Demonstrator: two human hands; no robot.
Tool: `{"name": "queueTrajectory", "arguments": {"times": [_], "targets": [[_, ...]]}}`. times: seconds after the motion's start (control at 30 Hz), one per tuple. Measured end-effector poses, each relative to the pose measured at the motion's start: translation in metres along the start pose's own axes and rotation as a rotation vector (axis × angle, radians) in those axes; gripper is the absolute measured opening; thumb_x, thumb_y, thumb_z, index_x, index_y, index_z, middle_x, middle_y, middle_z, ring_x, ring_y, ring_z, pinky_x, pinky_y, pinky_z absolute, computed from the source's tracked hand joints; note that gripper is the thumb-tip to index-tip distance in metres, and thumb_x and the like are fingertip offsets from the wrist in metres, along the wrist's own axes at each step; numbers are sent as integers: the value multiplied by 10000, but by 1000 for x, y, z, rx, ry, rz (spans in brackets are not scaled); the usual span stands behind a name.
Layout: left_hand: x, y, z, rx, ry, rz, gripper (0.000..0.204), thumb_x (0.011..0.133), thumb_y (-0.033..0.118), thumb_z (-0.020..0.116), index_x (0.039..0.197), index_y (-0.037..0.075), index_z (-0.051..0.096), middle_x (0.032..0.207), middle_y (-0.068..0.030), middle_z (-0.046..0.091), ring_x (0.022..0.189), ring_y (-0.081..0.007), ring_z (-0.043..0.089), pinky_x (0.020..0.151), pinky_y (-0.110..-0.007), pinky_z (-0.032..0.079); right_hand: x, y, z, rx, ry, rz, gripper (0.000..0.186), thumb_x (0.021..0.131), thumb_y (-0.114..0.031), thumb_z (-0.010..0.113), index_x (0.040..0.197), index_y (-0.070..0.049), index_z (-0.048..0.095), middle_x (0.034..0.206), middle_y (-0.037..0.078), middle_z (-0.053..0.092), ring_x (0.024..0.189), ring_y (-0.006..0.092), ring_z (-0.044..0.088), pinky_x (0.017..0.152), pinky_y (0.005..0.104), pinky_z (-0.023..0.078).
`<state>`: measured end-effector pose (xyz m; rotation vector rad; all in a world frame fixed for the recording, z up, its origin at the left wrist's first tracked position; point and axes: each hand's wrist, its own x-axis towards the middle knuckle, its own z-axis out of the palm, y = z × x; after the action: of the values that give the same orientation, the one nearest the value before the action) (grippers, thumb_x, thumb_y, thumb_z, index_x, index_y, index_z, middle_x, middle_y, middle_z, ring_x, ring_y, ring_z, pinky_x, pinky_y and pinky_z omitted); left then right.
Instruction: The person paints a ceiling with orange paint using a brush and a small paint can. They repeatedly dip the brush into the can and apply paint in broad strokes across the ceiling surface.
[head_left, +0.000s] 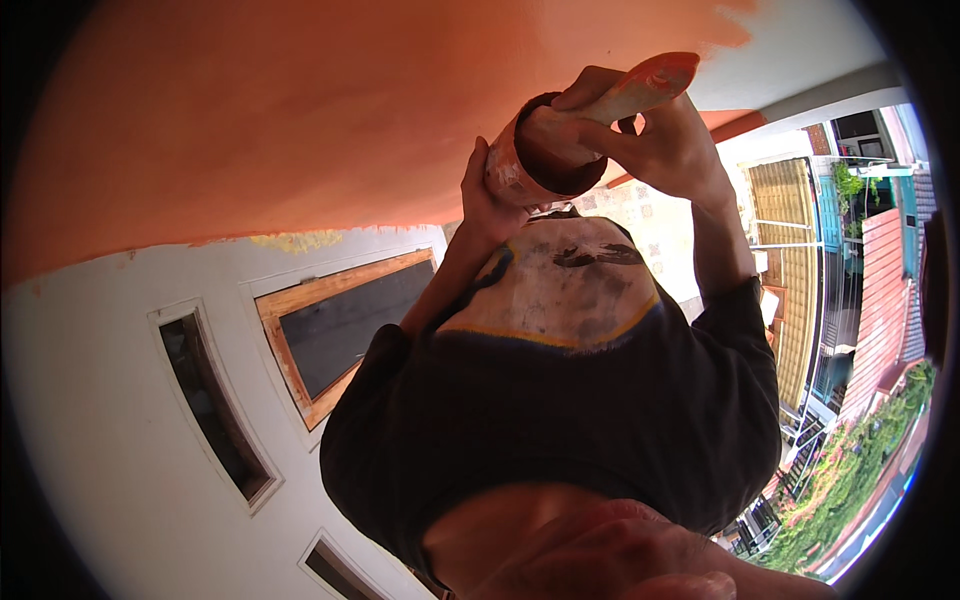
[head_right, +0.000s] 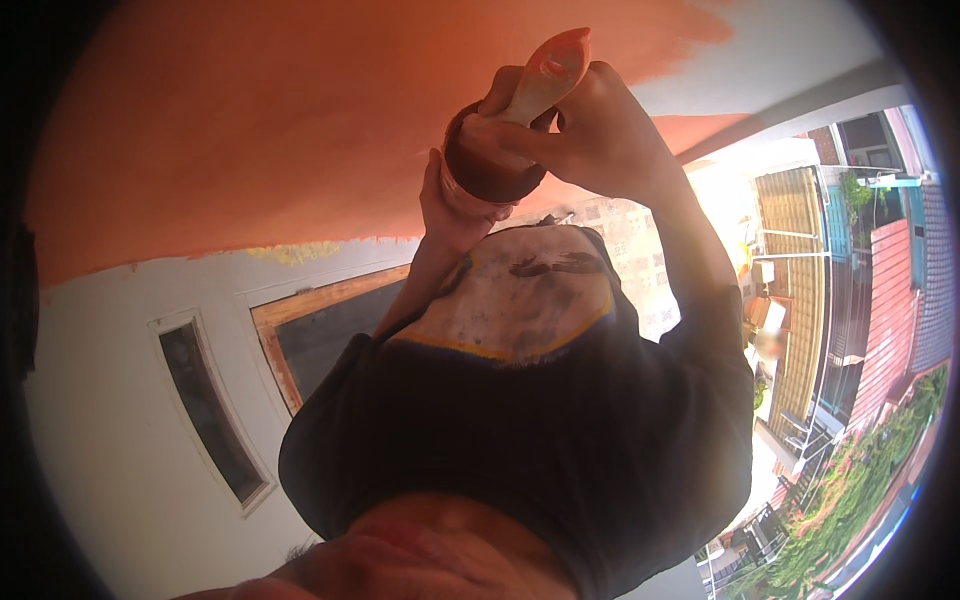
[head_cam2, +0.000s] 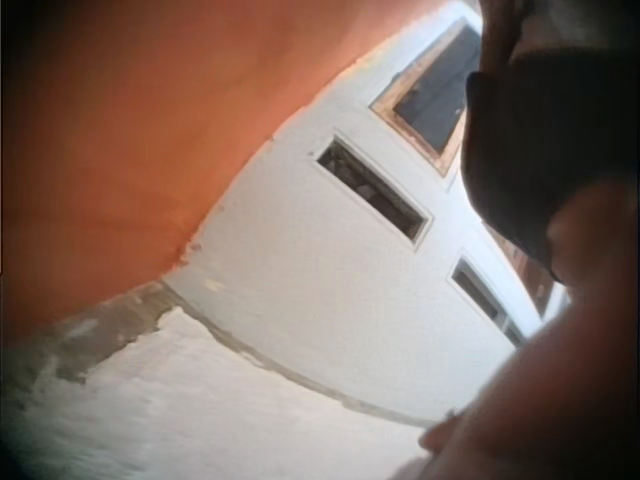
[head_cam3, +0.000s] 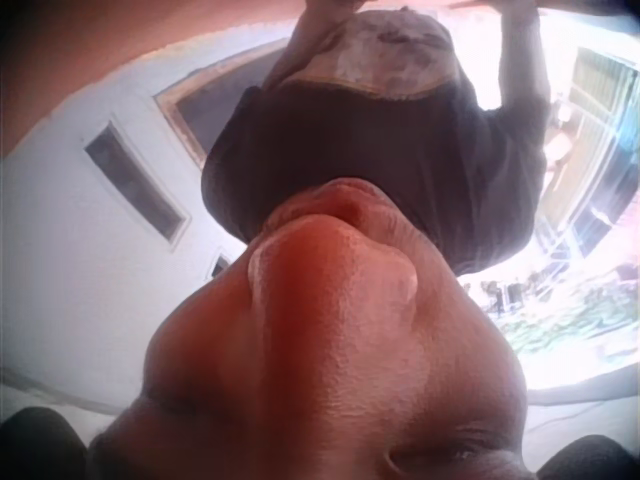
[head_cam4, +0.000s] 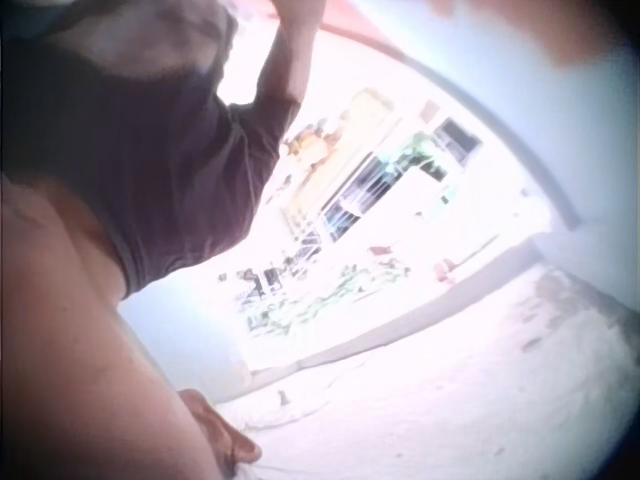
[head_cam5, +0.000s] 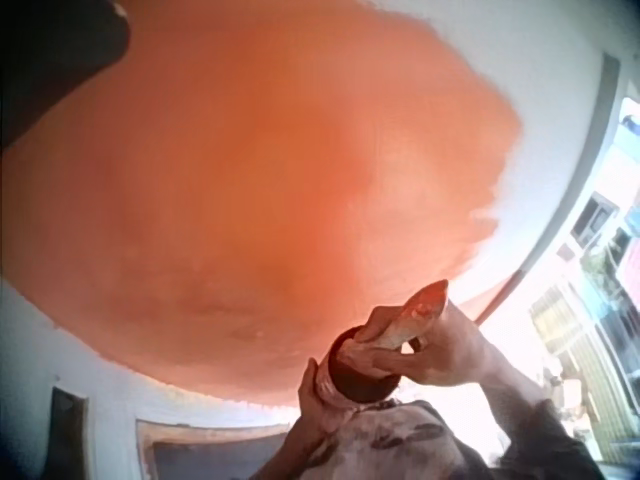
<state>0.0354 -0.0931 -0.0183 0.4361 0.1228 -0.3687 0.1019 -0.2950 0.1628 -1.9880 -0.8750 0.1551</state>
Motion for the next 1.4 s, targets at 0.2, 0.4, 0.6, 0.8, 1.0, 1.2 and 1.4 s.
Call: {"name": "queueTrajectory", "arguments": {"times": [0.2,0.4,0.6,0.8,1.0,1.2,1.4], "targets": [[4,4,17,9,83,92,780,988,745,308,1451,138,472,1265,-142,617,899,-273,641,632,-379,492,3,0,16,-93,188,-134,215,864,-282,811,924,-84,750,798,69,699,704,208,676,630,342,512],[4,9,28,17,17,87,736,980,742,326,1429,181,490,1243,-120,623,905,-244,633,620,-369,482,10,5,23,-399,136,-244,244,831,-345,813,942,-131,775,754,63,674,704,268,638,628,395,511],[9,7,27,-21,78,75,734,978,744,328,1407,174,502,1202,-106,641,890,-245,630,607,-366,473,17,1,26,-491,69,-264,240,804,-321,800,956,-137,772,750,74,671,724,284,646,641,419,514],[14,9,23,23,31,40,758,970,754,346,1432,166,474,1209,-145,635,856,-260,649,544,-341,475,11,6,2,-252,186,-93,247,795,-274,849,973,-121,772,800,83,706,758,282,697,697,380,541],[18,8,25,4,148,39,772,972,747,355,1452,149,440,1212,-173,625,869,-279,657,516,-319,489,13,8,-17,-361,99,-389,242,818,-241,824,1015,-108,781,771,43,695,679,228,606,610,345,504],[30,20,15,-76,-283,-66,674,1034,651,334,1407,124,528,1238,-129,674,1017,-317,690,627,-452,563,13,2,-21,-643,227,-626,206,828,-248,795,1013,-156,788,761,-23,700,681,171,558,510,339,454],[34,22,23,-70,-254,-40,699,1022,674,343,1399,116,531,1212,-141,680,974,-327,688,622,-443,548,10,2,-15,-698,433,-639,250,800,-255,819,1024,-150,782,797,-20,709,677,162,572,491,308,451]]}}
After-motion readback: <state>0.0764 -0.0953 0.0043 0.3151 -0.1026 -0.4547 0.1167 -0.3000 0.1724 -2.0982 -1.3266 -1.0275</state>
